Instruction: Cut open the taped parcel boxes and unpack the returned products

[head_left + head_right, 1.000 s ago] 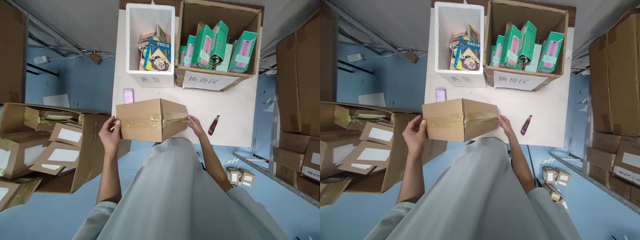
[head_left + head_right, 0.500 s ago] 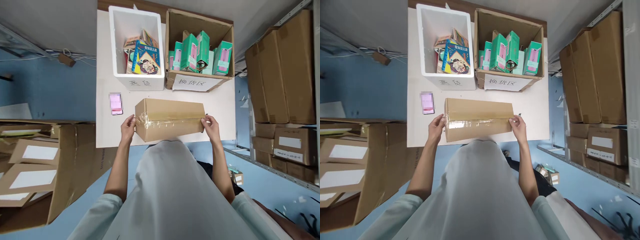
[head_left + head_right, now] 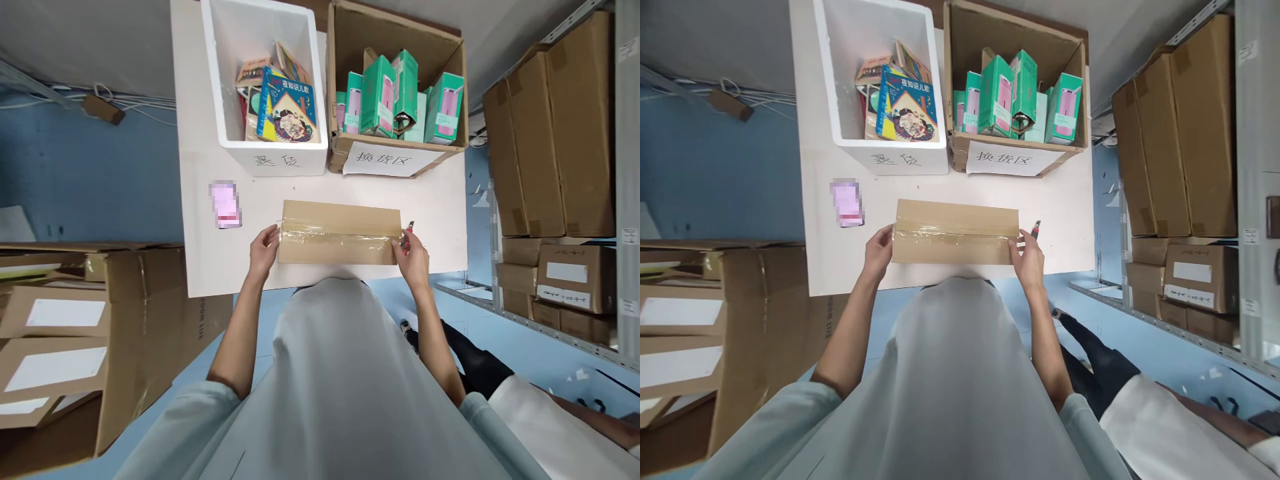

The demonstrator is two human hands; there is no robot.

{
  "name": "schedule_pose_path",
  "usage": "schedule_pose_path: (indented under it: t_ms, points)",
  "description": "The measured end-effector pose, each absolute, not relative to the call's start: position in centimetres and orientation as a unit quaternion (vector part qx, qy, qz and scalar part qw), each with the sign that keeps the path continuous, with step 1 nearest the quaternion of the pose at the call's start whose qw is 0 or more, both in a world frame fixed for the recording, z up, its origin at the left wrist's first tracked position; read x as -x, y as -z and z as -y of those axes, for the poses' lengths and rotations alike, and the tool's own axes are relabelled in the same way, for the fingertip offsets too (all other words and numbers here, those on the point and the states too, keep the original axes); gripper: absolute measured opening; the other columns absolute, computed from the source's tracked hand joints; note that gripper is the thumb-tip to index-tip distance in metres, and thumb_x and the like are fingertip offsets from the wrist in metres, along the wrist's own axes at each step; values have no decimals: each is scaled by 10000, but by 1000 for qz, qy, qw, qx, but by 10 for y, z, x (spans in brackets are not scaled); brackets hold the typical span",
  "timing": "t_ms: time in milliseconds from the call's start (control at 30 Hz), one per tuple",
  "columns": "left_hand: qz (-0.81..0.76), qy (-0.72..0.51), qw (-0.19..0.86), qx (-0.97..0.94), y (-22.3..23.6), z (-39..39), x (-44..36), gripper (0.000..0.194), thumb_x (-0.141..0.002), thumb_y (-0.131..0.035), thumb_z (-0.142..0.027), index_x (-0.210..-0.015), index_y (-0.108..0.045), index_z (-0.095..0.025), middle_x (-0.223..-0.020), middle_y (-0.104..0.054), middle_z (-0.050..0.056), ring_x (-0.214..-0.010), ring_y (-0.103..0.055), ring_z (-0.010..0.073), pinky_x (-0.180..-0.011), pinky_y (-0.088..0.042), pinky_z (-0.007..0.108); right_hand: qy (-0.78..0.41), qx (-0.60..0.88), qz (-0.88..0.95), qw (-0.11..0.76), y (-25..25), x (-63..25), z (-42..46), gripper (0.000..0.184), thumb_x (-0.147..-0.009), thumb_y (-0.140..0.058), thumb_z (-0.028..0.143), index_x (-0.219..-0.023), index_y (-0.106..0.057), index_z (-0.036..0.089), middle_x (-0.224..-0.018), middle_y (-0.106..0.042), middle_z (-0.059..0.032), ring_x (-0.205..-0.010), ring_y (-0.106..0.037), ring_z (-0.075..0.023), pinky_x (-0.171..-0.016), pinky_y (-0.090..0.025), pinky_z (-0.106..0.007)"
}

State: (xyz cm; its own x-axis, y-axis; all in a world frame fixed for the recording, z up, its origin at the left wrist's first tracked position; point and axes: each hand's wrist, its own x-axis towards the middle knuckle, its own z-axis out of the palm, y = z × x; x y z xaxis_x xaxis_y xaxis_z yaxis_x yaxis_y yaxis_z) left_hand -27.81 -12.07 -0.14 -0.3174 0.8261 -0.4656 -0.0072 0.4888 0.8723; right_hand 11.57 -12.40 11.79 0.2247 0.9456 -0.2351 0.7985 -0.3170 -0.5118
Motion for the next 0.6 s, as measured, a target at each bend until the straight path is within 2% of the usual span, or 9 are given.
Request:
schedule_pose_path:
  t_ms: [133, 267, 467, 600]
  points:
    - [-689, -422, 463, -364, -48, 141, 279, 551, -993, -748, -594, -1341, -778, -168, -1429, -788, 180, -1352, -739, 322, -1220, -578, 494, -274, 745, 593, 135, -119, -123, 113, 748, -1078, -572, 662, -1602, -654, 134, -1209, -806, -159, -910, -742, -271, -899, -629, -443]
    - [-684, -418, 447, -396, -85, 150, 260, 606, -996, -770, -657, -1400, -767, -206, -1558, -716, 171, -1400, -715, 326, -1215, -583, 488, -264, 716, 637, 114, -117, -127, 102, 712, -1133, -484, 710, -1581, -678, 193, -1167, -785, -124, -866, -723, -263, -888, -620, -450]
    - [-673, -466, 503, -278, -91, 150, 243, 624, -961, -818, -673, -1353, -785, -189, -1487, -779, 161, -1485, -668, 354, -1337, -465, 532, -182, 667, 721, 53, -100, -132, 98, 678, -1225, -270, 582, -1577, -635, 131, -1229, -775, -207, -983, -752, -333, -893, -604, -466]
    - [-663, -495, 504, -246, -84, 153, 229, 614, -959, -787, -736, -1272, -800, -208, -1524, -755, 148, -1535, -619, 345, -1373, -407, 530, -125, 645, 752, 52, -87, -143, 91, 677, -1235, -215, 562, -1469, -676, 125, -1124, -807, -209, -975, -765, -332, -916, -594, -451]
